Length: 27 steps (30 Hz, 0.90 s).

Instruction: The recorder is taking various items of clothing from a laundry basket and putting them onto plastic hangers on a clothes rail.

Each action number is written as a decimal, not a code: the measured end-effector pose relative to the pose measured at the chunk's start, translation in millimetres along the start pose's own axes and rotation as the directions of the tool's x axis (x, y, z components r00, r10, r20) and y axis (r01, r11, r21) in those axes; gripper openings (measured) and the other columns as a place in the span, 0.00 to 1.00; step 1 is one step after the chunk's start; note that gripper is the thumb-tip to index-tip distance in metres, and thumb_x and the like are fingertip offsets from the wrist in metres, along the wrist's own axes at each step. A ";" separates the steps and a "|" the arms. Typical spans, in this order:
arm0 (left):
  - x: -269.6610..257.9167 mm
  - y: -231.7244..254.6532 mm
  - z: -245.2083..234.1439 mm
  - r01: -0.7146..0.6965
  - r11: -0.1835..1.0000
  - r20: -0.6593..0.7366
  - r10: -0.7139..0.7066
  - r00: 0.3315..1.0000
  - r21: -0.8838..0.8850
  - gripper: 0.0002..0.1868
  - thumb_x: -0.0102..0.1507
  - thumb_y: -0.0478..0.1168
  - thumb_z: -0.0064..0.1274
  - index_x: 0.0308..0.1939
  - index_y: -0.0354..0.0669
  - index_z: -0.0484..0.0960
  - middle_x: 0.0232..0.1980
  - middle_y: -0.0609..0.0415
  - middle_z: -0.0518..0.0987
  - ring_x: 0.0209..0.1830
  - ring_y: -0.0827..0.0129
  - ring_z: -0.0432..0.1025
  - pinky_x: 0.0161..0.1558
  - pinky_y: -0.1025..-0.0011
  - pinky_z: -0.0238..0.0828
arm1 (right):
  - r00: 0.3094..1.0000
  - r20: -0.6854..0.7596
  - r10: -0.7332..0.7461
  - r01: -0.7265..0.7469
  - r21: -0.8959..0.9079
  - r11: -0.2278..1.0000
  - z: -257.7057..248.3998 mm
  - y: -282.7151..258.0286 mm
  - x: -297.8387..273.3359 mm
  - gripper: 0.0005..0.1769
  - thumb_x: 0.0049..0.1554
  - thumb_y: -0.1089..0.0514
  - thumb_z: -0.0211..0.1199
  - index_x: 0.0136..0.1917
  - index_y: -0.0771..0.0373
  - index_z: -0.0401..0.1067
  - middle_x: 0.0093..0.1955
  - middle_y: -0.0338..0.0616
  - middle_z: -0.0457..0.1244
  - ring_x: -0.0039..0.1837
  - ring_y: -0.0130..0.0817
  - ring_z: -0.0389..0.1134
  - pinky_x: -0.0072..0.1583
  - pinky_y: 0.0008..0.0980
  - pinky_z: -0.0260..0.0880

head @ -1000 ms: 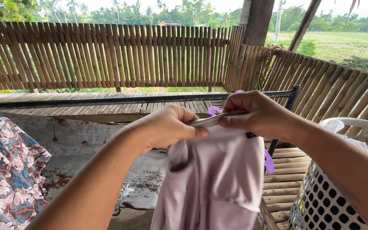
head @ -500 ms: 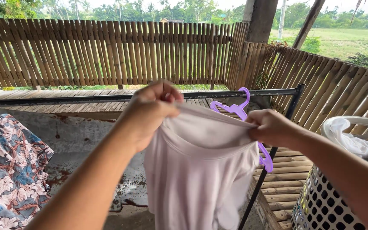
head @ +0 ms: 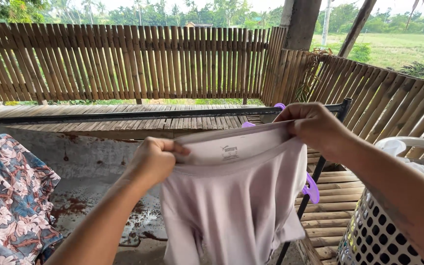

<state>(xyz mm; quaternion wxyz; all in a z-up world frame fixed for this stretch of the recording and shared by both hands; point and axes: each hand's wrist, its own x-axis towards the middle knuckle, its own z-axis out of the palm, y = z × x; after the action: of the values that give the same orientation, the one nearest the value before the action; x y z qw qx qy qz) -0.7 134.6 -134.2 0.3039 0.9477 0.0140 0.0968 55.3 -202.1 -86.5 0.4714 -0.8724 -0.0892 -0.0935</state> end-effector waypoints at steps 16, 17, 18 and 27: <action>13.4 68.7 18.0 0.042 0.834 0.010 -0.043 0.999 -0.550 0.24 0.51 0.34 0.51 0.52 0.45 0.87 0.40 0.43 0.87 0.35 0.62 0.77 0.37 0.65 0.75 | 0.977 0.061 0.206 -0.215 0.208 0.954 21.7 71.3 17.6 0.11 0.54 0.56 0.62 0.42 0.66 0.78 0.38 0.44 0.69 0.37 0.34 0.69 0.42 0.37 0.73; 11.8 72.6 16.8 0.061 0.881 0.024 -0.057 0.998 -0.468 0.25 0.52 0.35 0.50 0.53 0.49 0.87 0.40 0.41 0.88 0.35 0.57 0.80 0.38 0.61 0.78 | 0.978 0.054 0.201 -0.207 0.157 0.966 19.2 81.5 23.3 0.12 0.54 0.55 0.62 0.40 0.68 0.76 0.35 0.45 0.65 0.34 0.35 0.65 0.37 0.40 0.69; 15.2 71.5 21.9 0.061 0.882 0.019 -0.060 0.998 -0.468 0.25 0.52 0.35 0.50 0.53 0.49 0.87 0.40 0.41 0.88 0.35 0.57 0.80 0.38 0.61 0.78 | 0.979 0.057 0.197 -0.203 0.157 0.966 16.8 80.7 24.6 0.12 0.54 0.55 0.62 0.40 0.68 0.76 0.35 0.45 0.65 0.34 0.35 0.65 0.37 0.40 0.69; 29.8 67.4 44.5 -0.209 0.955 -0.258 0.153 0.954 -0.209 0.30 0.47 0.35 0.47 0.54 0.49 0.86 0.54 0.42 0.83 0.58 0.52 0.77 0.63 0.66 0.69 | 0.912 -0.225 0.343 -0.324 0.118 0.939 20.6 139.8 75.9 0.15 0.57 0.48 0.64 0.47 0.62 0.75 0.32 0.42 0.59 0.32 0.32 0.54 0.35 0.39 0.53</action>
<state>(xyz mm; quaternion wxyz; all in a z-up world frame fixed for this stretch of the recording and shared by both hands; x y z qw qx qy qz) 34.9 56.7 -125.4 0.3993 0.8839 -0.0486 0.2386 164.4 -255.2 -191.5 0.5213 -0.8378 0.1159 -0.1139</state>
